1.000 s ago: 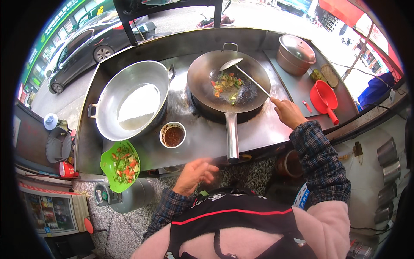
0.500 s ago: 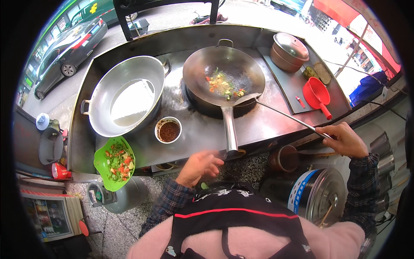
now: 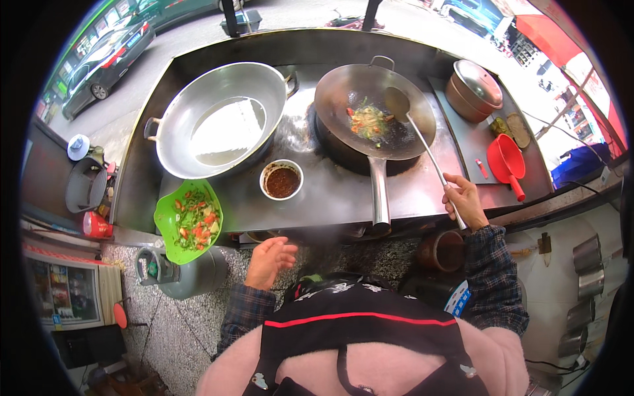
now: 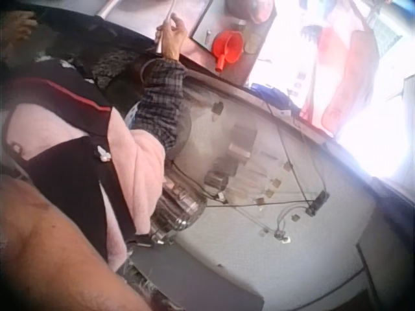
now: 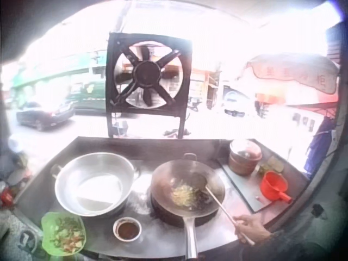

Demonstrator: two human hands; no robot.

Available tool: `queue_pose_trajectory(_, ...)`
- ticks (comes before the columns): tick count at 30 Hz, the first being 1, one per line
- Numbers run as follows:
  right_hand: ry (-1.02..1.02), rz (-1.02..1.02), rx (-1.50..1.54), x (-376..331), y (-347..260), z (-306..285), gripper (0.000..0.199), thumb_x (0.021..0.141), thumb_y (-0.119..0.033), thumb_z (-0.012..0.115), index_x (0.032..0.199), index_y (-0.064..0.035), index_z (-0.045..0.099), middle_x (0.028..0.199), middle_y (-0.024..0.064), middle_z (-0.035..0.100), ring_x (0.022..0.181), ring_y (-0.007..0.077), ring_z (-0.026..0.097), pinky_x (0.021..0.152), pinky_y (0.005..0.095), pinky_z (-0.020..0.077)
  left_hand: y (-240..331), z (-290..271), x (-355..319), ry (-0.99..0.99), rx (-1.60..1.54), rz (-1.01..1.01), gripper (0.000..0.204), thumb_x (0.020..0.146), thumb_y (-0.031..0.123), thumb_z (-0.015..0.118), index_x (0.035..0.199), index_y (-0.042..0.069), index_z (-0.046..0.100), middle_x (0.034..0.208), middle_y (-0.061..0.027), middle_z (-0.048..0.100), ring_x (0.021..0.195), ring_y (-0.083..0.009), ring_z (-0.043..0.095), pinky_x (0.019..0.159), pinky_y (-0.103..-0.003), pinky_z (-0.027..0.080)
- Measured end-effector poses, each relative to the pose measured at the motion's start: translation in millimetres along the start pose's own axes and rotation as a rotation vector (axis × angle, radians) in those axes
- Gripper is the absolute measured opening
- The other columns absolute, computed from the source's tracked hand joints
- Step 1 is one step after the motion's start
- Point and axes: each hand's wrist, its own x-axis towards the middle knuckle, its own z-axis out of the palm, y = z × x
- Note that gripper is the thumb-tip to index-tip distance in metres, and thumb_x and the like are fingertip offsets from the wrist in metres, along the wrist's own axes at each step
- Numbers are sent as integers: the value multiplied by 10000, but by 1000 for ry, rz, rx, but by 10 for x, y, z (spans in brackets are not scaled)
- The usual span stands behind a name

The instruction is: The person stir-fries vegetables in a wok, adds sauce and broth, then incorporates a white paste and continues to stir. The person uses a ladle and a pink scoop to handle ingredients and liquids.

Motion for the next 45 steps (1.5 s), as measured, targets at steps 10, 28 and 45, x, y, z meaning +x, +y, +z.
queue_pose_trajectory(10,-182,61,-104,-497,-112,-154,409,951,-85,511,1347,12,484,666,27,551,441,46,460,359,183,374,1,-361,212,24,-275,179,284,963,90,532,1204,-45,467,1081,-241,626,940,-284,667,816,-361,580)
queue_pose_trajectory(28,0,-46,261,401,97,418,404,945,-105,564,1326,3,484,742,61,574,517,68,512,383,198,404,198,-8,1263,-116,-522,221,471,894,-24,550,1336,-3,391,1314,-205,516,1195,-381,535,1046,-502,470)
queue_pose_trajectory(45,-146,49,-9,-370,-9,137,418,941,-93,540,1346,1,502,698,21,558,487,51,499,410,196,425,595,263,405,-283,-422,329,584,872,30,580,1409,58,352,1387,-172,468,1267,-358,487,1046,-520,460)
